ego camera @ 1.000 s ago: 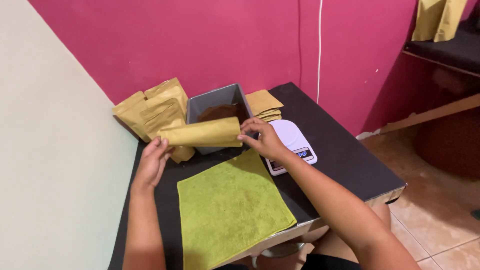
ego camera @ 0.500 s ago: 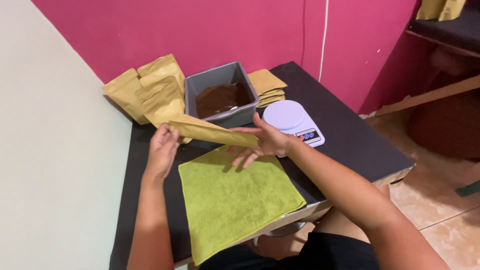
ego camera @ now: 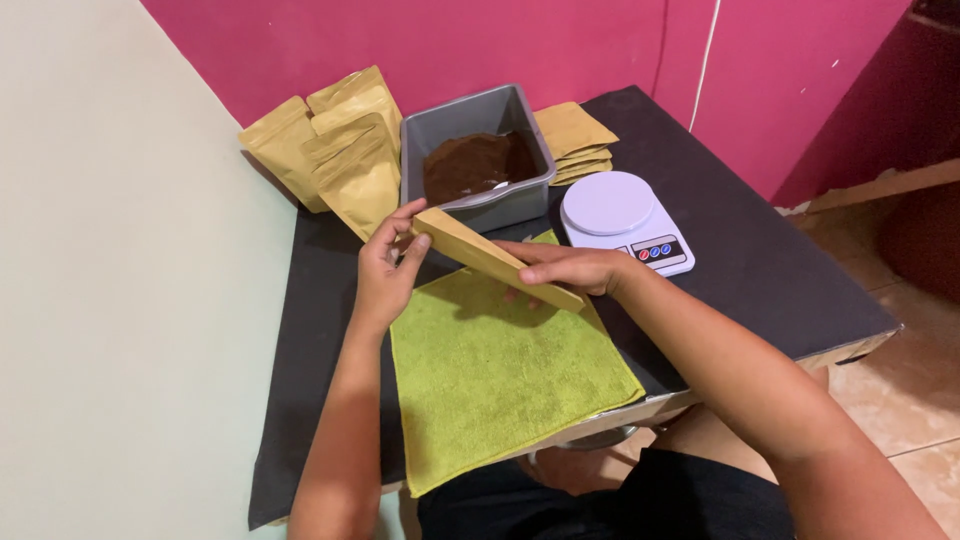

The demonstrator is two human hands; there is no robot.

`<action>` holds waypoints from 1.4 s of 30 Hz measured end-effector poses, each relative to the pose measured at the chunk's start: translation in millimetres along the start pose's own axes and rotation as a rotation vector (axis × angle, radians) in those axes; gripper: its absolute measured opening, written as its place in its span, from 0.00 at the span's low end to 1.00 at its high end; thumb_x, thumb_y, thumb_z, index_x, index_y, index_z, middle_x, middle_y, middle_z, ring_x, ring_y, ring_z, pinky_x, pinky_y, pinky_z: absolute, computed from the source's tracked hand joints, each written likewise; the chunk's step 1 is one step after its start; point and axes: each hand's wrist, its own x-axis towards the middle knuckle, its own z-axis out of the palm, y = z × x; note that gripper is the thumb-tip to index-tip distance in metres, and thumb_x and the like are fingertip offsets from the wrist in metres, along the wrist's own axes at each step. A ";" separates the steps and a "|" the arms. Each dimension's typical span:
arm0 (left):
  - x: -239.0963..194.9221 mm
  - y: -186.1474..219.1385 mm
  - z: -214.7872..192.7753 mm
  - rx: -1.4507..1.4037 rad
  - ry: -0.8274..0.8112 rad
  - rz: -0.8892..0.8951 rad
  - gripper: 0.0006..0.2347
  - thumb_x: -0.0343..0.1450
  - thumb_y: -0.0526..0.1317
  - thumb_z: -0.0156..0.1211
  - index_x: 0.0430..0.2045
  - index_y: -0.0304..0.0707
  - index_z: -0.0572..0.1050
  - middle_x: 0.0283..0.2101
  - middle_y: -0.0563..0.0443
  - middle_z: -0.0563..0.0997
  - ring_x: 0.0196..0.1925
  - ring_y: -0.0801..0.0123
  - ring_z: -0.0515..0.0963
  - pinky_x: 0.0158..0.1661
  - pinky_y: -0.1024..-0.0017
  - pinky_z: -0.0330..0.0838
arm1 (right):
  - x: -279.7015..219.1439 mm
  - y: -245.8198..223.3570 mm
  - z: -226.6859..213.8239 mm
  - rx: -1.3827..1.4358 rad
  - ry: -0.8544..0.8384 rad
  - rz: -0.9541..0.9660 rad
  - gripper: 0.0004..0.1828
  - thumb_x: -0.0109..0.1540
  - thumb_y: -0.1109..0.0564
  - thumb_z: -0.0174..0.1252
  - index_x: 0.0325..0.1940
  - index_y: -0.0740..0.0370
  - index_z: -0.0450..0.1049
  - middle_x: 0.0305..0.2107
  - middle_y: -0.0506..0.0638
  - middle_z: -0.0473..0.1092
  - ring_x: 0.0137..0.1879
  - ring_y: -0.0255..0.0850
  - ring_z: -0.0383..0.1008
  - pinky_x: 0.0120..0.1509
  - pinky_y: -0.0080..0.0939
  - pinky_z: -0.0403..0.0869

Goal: The person is manually packaging coffee grounds by scooping them into paper bags, weighing each bag on a digital scale for accuracy, and folding the tops to seal them.

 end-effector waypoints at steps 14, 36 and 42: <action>-17.2 -37.7 64.8 -0.531 0.150 -0.368 0.36 0.68 0.48 0.71 0.65 0.28 0.57 0.63 0.38 0.67 0.65 0.56 0.70 0.64 0.56 0.68 | 20.2 25.5 5.5 -0.097 0.225 -0.171 0.56 0.52 0.55 0.74 0.79 0.58 0.52 0.65 0.54 0.65 0.66 0.43 0.67 0.66 0.49 0.72; -19.3 -5.4 64.7 -0.509 0.242 -0.360 0.36 0.55 0.36 0.83 0.56 0.32 0.68 0.51 0.43 0.76 0.57 0.59 0.75 0.56 0.58 0.75 | 16.5 -36.2 66.8 -0.130 0.470 -0.085 0.20 0.48 0.63 0.76 0.40 0.64 0.75 0.23 0.51 0.75 0.26 0.38 0.76 0.26 0.35 0.74; -18.1 -13.4 59.0 -0.444 0.303 -0.395 0.31 0.56 0.37 0.83 0.51 0.30 0.70 0.45 0.42 0.79 0.51 0.61 0.79 0.50 0.59 0.78 | 20.9 -15.3 54.8 -0.106 0.472 -0.038 0.21 0.47 0.64 0.77 0.40 0.65 0.76 0.26 0.56 0.78 0.30 0.41 0.79 0.30 0.39 0.77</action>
